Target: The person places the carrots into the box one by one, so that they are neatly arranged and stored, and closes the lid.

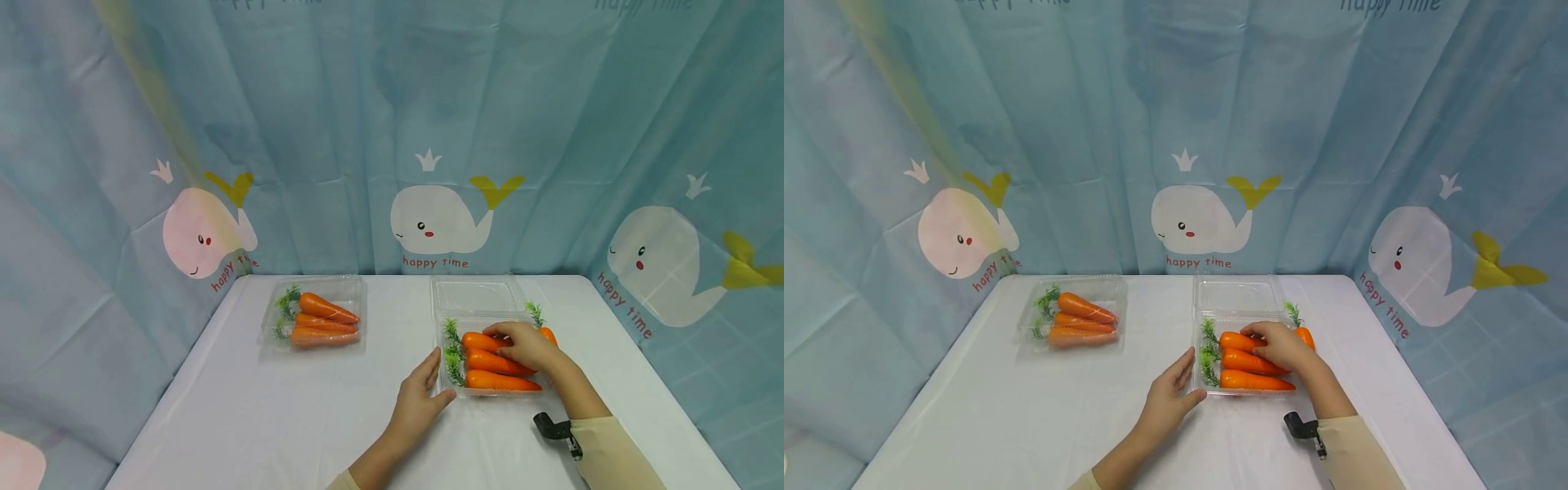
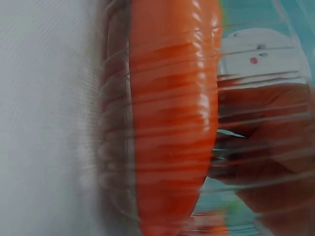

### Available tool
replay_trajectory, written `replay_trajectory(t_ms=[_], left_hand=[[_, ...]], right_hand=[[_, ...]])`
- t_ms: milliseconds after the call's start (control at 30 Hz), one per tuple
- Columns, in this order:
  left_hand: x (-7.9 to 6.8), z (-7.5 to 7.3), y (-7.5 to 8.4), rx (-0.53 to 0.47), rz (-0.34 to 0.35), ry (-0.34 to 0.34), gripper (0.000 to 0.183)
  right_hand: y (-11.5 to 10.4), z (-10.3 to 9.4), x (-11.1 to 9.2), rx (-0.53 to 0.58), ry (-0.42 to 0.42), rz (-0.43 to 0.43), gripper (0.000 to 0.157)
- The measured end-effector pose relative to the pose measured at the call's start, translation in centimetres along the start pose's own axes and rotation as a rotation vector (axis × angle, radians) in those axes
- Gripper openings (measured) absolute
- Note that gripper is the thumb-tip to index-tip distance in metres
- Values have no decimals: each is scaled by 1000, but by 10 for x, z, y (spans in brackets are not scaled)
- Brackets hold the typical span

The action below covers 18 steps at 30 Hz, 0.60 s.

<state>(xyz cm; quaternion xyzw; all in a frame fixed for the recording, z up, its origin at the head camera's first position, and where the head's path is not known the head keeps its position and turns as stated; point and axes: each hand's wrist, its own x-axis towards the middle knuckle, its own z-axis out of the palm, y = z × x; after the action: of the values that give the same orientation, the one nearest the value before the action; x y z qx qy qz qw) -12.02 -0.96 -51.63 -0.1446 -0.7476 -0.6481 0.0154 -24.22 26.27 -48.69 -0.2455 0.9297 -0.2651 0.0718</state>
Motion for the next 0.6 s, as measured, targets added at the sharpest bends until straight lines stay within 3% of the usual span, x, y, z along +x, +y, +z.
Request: replay_trajectory(t_ms=[200, 433, 600], left_hand=[[-1, -1, -2, 4, 28, 7, 80], [0, -1, -2, 7, -11, 9, 82], [0, 0, -2, 17, -1, 5, 82]], right_hand=[[-3, -2, -9, 5, 68, -19, 35], [-10, -9, -32, -8, 195, -42, 34], [-10, -9, -48, -6, 278, -20, 34]])
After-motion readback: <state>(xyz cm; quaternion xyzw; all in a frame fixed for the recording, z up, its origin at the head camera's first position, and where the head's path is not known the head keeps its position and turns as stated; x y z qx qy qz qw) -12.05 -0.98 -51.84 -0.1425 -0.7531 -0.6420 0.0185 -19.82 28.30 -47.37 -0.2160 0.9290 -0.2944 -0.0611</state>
